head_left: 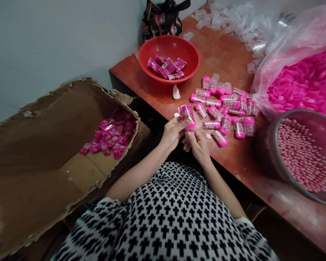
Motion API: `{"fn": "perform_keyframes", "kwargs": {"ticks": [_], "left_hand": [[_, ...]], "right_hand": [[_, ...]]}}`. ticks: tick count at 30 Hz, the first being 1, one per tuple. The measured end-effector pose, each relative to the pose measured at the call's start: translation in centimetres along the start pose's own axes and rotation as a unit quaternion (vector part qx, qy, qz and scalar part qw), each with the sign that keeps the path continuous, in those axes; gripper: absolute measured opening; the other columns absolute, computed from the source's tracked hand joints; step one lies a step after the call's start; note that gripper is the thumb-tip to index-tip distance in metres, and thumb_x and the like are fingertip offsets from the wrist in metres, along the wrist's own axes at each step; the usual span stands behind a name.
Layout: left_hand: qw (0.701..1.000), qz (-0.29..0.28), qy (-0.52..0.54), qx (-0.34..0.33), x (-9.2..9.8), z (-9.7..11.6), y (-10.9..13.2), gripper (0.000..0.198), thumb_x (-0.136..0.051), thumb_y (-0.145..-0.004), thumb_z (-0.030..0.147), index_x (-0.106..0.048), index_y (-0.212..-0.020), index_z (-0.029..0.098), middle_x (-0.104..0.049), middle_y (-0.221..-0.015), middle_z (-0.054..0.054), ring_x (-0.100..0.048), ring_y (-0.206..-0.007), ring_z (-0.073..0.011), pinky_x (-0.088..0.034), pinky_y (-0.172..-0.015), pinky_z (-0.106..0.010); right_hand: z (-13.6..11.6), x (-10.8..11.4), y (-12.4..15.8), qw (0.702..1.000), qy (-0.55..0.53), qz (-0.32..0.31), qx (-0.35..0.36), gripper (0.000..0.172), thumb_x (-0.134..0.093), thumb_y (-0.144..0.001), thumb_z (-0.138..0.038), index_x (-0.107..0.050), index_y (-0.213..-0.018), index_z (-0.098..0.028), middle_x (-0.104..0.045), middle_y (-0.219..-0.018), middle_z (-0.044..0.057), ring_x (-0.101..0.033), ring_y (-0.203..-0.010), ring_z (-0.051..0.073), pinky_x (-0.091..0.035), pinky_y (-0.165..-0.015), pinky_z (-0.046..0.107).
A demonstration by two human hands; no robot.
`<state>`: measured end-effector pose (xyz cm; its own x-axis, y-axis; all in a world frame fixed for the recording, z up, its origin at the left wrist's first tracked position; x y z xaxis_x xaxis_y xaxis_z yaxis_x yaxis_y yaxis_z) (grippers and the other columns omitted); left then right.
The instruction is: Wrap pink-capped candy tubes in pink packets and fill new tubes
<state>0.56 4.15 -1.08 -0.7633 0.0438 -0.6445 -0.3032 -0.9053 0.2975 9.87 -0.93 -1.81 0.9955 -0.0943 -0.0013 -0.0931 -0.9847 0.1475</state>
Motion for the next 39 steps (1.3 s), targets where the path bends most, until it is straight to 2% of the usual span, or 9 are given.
{"fn": "perform_keyframes", "kwargs": {"ticks": [5, 11, 16, 21, 27, 30, 33, 36, 39], "left_hand": [[0.998, 0.002, -0.040, 0.041, 0.3, -0.7, -0.2, 0.044, -0.084, -0.054, 0.045, -0.055, -0.064, 0.012, -0.057, -0.053, 0.001, -0.048, -0.039, -0.0075, -0.036, -0.036, -0.021], [0.996, -0.010, -0.087, 0.035, 0.1, 0.0, -0.7, 0.039, -0.085, -0.052, 0.038, -0.058, -0.054, 0.010, -0.055, -0.049, 0.000, -0.051, -0.041, -0.0080, -0.042, -0.041, -0.022], [0.991, -0.031, -0.126, 0.027, -0.3, -0.1, -0.6, 0.036, -0.081, -0.059, 0.041, -0.062, -0.058, 0.010, -0.058, -0.051, -0.002, -0.051, -0.039, -0.0102, -0.039, -0.036, -0.023], [0.994, -0.007, -0.108, 0.033, -0.1, -0.3, -0.6, 0.037, -0.083, -0.055, 0.040, -0.061, -0.056, 0.010, -0.058, -0.049, -0.002, -0.052, -0.041, -0.0098, -0.042, -0.041, -0.023], [0.994, 0.026, -0.104, 0.000, 0.0, -0.8, -0.5, 0.035, -0.082, -0.056, 0.041, -0.065, -0.060, 0.011, -0.061, -0.055, -0.001, -0.051, -0.043, -0.0085, -0.042, -0.042, -0.022], [0.993, 0.050, -0.105, -0.018, 0.0, -0.8, 0.1, 0.034, -0.083, -0.057, 0.039, -0.063, -0.057, 0.011, -0.058, -0.051, 0.001, -0.050, -0.043, -0.0072, -0.042, -0.045, -0.021], [0.998, 0.025, -0.064, -0.001, -0.2, -0.7, 0.6, 0.036, -0.084, -0.056, 0.040, -0.064, -0.061, 0.010, -0.061, -0.057, -0.001, -0.057, -0.053, -0.0092, -0.048, -0.056, -0.023], [1.000, -0.009, -0.026, 0.011, -0.2, -0.4, 0.7, 0.041, -0.080, -0.060, 0.047, -0.062, -0.065, 0.011, -0.063, -0.063, -0.003, -0.059, -0.057, -0.0107, -0.049, -0.058, -0.024], [0.999, -0.004, -0.050, 0.002, 0.2, -0.2, 0.5, 0.041, -0.080, -0.060, 0.047, -0.060, -0.061, 0.012, -0.059, -0.058, -0.001, -0.055, -0.050, -0.0092, -0.046, -0.050, -0.023]], "right_hand": [[0.0, 0.6, -0.1, 0.992, 0.104, 0.048, 0.057, 0.030, -0.052, -0.086, -0.051, -0.051, -0.082, -0.022, -0.061, -0.060, -0.005, -0.053, -0.040, 0.006, -0.042, -0.039, 0.017], [1.0, -0.2, -0.8, 0.992, -0.102, -0.068, -0.039, 0.039, -0.051, -0.083, -0.060, -0.050, -0.085, -0.021, -0.061, -0.059, -0.005, -0.051, -0.036, 0.007, -0.036, -0.031, 0.017], [0.3, 0.8, -1.1, 1.000, -0.019, 0.005, 0.018, 0.034, -0.057, -0.082, -0.054, -0.050, -0.079, -0.020, -0.059, -0.059, -0.006, -0.051, -0.039, 0.005, -0.038, -0.035, 0.015], [0.8, 0.1, -1.1, 0.994, -0.083, -0.057, -0.036, 0.037, -0.048, -0.085, -0.058, -0.049, -0.080, -0.021, -0.057, -0.058, -0.006, -0.045, -0.034, 0.006, -0.030, -0.030, 0.018], [-0.4, 1.3, -0.9, 0.990, 0.100, 0.081, 0.057, 0.032, -0.054, -0.084, -0.053, -0.051, -0.077, -0.023, -0.056, -0.058, -0.004, -0.050, -0.046, 0.008, -0.038, -0.042, 0.020], [0.3, 0.6, -1.1, 1.000, -0.016, 0.000, 0.000, 0.035, -0.049, -0.085, -0.057, -0.049, -0.077, -0.022, -0.054, -0.055, -0.005, -0.041, -0.036, 0.007, -0.029, -0.034, 0.020], [0.6, 0.2, -1.2, 0.989, -0.133, -0.047, -0.037, 0.038, -0.051, -0.083, -0.059, -0.048, -0.077, -0.021, -0.050, -0.050, -0.008, -0.033, -0.030, 0.005, -0.022, -0.030, 0.020], [0.5, 0.3, -1.0, 0.991, -0.118, -0.043, -0.040, 0.036, -0.055, -0.082, -0.057, -0.049, -0.079, -0.021, -0.053, -0.052, -0.007, -0.038, -0.031, 0.005, -0.024, -0.031, 0.018], [0.5, 0.1, -0.7, 0.996, -0.063, -0.039, -0.041, 0.036, -0.052, -0.084, -0.057, -0.049, -0.080, -0.021, -0.055, -0.054, -0.007, -0.042, -0.034, 0.005, -0.027, -0.033, 0.018]]}}
Point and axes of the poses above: each hand's wrist, its own y-axis away from the middle knuckle, its own x-axis out of the back of the hand, z = x × y, the point moved 5 cm from there along -y, towards the middle knuckle
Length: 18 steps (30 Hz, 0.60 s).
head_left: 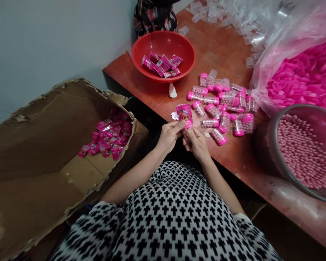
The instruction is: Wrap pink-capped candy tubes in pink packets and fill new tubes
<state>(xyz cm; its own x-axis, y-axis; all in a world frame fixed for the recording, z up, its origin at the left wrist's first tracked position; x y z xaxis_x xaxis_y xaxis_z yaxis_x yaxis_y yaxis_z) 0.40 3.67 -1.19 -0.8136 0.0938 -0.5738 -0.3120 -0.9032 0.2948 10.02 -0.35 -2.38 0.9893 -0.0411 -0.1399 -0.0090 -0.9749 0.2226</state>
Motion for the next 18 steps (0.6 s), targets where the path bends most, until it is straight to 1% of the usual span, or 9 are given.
{"fn": "perform_keyframes", "kwargs": {"ticks": [2, 5, 7, 9, 11, 13, 16, 17, 18], "left_hand": [[1.000, 0.009, -0.020, -0.006, 0.1, -0.1, -0.1, 0.040, -0.081, -0.059, 0.045, -0.058, -0.058, 0.012, -0.056, -0.055, 0.000, -0.052, -0.046, -0.0084, -0.043, -0.045, -0.022], [0.999, 0.031, -0.026, -0.036, 0.0, -0.2, 0.1, 0.038, -0.081, -0.060, 0.042, -0.057, -0.055, 0.013, -0.054, -0.052, 0.002, -0.050, -0.045, -0.0075, -0.041, -0.043, -0.021], [0.998, 0.038, -0.031, -0.048, -0.1, -0.3, 0.5, 0.038, -0.079, -0.062, 0.043, -0.057, -0.055, 0.013, -0.052, -0.049, 0.003, -0.047, -0.041, -0.0067, -0.038, -0.040, -0.020], [0.998, 0.034, -0.026, -0.041, -0.2, -0.5, 0.8, 0.038, -0.078, -0.064, 0.043, -0.057, -0.055, 0.013, -0.051, -0.047, 0.003, -0.045, -0.038, -0.0063, -0.036, -0.038, -0.020], [1.000, 0.020, 0.003, -0.024, -0.2, -0.5, 0.8, 0.039, -0.079, -0.062, 0.044, -0.058, -0.058, 0.013, -0.054, -0.050, 0.002, -0.049, -0.041, -0.0072, -0.039, -0.041, -0.020], [0.999, 0.002, 0.041, -0.009, 0.0, -0.5, 0.7, 0.041, -0.080, -0.060, 0.047, -0.058, -0.060, 0.012, -0.058, -0.054, 0.000, -0.053, -0.046, -0.0088, -0.044, -0.046, -0.022], [0.998, -0.022, 0.062, 0.017, 0.2, -0.6, 0.3, 0.043, -0.080, -0.059, 0.049, -0.057, -0.060, 0.013, -0.060, -0.057, -0.001, -0.055, -0.048, -0.0100, -0.046, -0.050, -0.024], [0.998, -0.025, 0.058, 0.024, 0.2, -0.6, 0.2, 0.043, -0.080, -0.059, 0.048, -0.057, -0.060, 0.013, -0.060, -0.056, -0.001, -0.054, -0.047, -0.0097, -0.046, -0.049, -0.024], [0.998, -0.020, 0.053, 0.023, 0.2, -0.6, 0.1, 0.041, -0.081, -0.060, 0.047, -0.057, -0.060, 0.012, -0.060, -0.056, -0.001, -0.053, -0.046, -0.0094, -0.046, -0.049, -0.024]], "right_hand": [[-0.2, 0.0, 0.2, 0.998, 0.051, 0.019, 0.025, 0.035, -0.049, -0.086, -0.056, -0.050, -0.081, -0.022, -0.055, -0.056, -0.006, -0.043, -0.036, 0.006, -0.030, -0.035, 0.019], [-0.8, 0.2, 0.5, 0.982, 0.145, 0.081, 0.092, 0.031, -0.051, -0.087, -0.051, -0.050, -0.078, -0.022, -0.054, -0.057, -0.005, -0.046, -0.043, 0.007, -0.037, -0.043, 0.020], [-0.9, 0.3, 0.5, 0.979, 0.147, 0.096, 0.107, 0.031, -0.052, -0.088, -0.050, -0.050, -0.075, -0.022, -0.053, -0.055, -0.005, -0.046, -0.043, 0.007, -0.037, -0.043, 0.020], [-0.5, 0.0, 0.3, 0.992, 0.077, 0.062, 0.082, 0.032, -0.049, -0.088, -0.051, -0.049, -0.076, -0.022, -0.051, -0.053, -0.006, -0.041, -0.039, 0.006, -0.032, -0.038, 0.020], [-0.1, -0.4, 0.1, 0.998, 0.001, 0.019, 0.052, 0.032, -0.049, -0.089, -0.051, -0.049, -0.078, -0.021, -0.051, -0.052, -0.007, -0.037, -0.034, 0.005, -0.028, -0.033, 0.019], [0.0, -0.6, 0.0, 0.998, -0.040, -0.008, 0.037, 0.032, -0.052, -0.087, -0.051, -0.050, -0.080, -0.020, -0.052, -0.052, -0.008, -0.037, -0.033, 0.005, -0.026, -0.032, 0.018], [0.3, -0.8, 0.1, 0.998, -0.061, -0.032, 0.011, 0.035, -0.050, -0.086, -0.055, -0.050, -0.081, -0.020, -0.049, -0.050, -0.008, -0.036, -0.031, 0.005, -0.025, -0.030, 0.018], [0.4, -0.8, 0.1, 0.999, -0.045, -0.028, 0.006, 0.037, -0.048, -0.086, -0.057, -0.051, -0.082, -0.020, -0.049, -0.050, -0.008, -0.038, -0.032, 0.006, -0.026, -0.031, 0.018], [0.3, -0.6, 0.2, 1.000, -0.008, -0.010, 0.012, 0.038, -0.048, -0.085, -0.058, -0.052, -0.084, -0.020, -0.052, -0.053, -0.006, -0.042, -0.035, 0.007, -0.030, -0.032, 0.018]]}}
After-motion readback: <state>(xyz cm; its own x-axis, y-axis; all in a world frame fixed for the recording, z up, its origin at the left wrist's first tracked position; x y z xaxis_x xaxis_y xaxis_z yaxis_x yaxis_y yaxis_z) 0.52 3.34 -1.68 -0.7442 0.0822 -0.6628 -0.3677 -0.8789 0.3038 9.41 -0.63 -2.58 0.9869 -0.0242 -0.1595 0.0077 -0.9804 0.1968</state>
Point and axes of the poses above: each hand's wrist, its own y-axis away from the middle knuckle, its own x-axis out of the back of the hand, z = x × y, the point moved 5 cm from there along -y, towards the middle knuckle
